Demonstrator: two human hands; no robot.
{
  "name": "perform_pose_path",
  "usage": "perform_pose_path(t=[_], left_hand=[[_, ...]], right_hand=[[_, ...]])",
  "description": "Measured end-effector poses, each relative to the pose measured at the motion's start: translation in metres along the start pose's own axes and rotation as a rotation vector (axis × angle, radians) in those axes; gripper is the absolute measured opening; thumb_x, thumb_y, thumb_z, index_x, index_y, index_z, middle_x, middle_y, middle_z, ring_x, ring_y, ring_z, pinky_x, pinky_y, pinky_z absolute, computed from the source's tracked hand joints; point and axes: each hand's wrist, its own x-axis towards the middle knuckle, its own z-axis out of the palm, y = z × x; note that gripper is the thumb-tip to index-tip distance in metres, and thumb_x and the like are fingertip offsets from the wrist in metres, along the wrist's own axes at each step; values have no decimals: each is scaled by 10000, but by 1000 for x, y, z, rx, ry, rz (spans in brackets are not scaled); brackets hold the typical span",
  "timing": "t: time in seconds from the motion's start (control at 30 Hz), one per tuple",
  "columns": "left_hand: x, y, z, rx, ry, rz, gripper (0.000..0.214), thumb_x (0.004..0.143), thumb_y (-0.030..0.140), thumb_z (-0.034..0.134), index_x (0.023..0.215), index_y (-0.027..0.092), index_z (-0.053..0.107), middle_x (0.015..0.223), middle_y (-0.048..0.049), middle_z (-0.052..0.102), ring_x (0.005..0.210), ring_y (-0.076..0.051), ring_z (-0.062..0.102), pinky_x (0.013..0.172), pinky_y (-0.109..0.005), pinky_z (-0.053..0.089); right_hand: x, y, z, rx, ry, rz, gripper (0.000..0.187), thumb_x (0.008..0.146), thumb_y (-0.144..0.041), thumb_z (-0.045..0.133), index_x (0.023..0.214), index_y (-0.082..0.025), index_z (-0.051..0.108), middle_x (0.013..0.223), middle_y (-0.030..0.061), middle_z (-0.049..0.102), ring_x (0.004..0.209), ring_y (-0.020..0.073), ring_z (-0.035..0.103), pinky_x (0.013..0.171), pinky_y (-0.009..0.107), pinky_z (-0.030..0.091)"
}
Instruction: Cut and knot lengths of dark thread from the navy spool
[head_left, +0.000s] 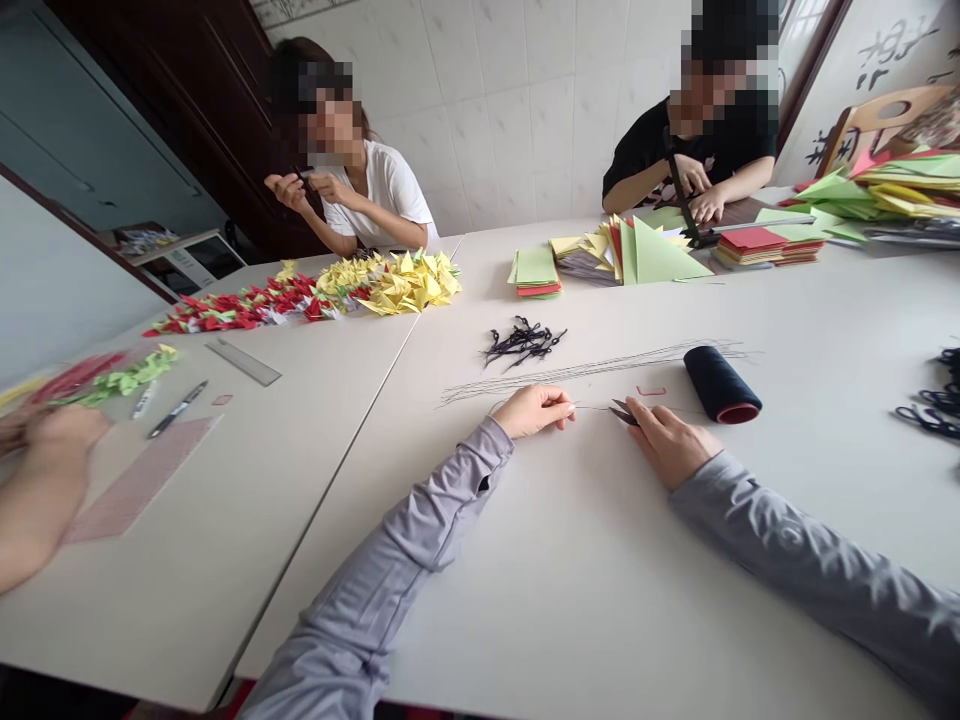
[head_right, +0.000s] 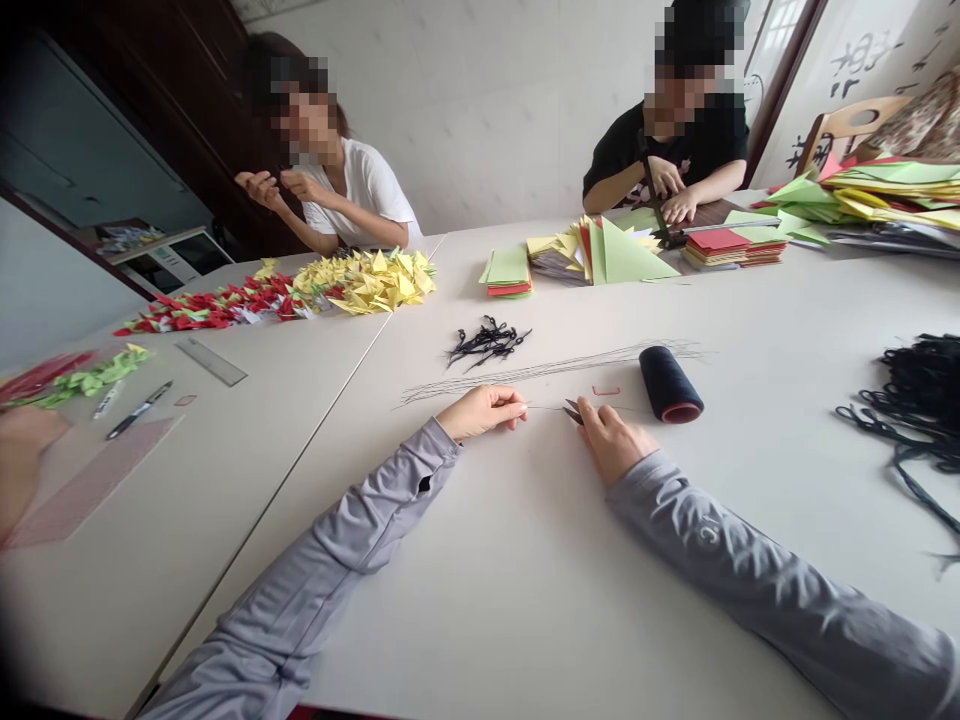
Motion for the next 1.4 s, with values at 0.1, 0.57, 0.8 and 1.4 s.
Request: perform_pose_path(t=[0.1, 0.57, 0.8, 1.4], left_hand=[[0, 0, 0, 11, -3, -3, 291, 790, 400, 505, 782, 133, 619, 656, -10, 578, 543, -65, 419, 537, -194, 322], [1, -2, 0, 2, -16, 14, 256, 797, 361, 511, 784, 133, 626, 653, -5, 588, 546, -61, 429, 546, -194, 325], [1, -4, -1, -10, -21, 11, 274, 795, 384, 513, 786, 134, 625, 652, -5, 582, 544, -61, 429, 545, -194, 330], [1, -2, 0, -19, -21, 21, 242, 794, 350, 517, 767, 136, 626, 638, 1, 580, 565, -66, 462, 560, -193, 339]], right_hand=[[0, -2, -7, -24, -25, -11, 425, 937, -329, 293, 1263, -159, 507, 841, 98, 612, 503, 144, 533, 439, 253, 260], [0, 4, 8, -150, 27, -61, 439, 885, -134, 329, 1282, -180, 513, 803, 83, 590, 480, 127, 520, 423, 271, 265], [0, 5, 13, -160, 64, -99, 458, 863, -112, 340, 1286, -166, 508, 784, 89, 572, 485, 129, 513, 428, 274, 306], [1, 0, 3, -245, -47, -95, 488, 855, -81, 364, 1321, -183, 463, 824, 74, 557, 498, 100, 515, 439, 234, 321]])
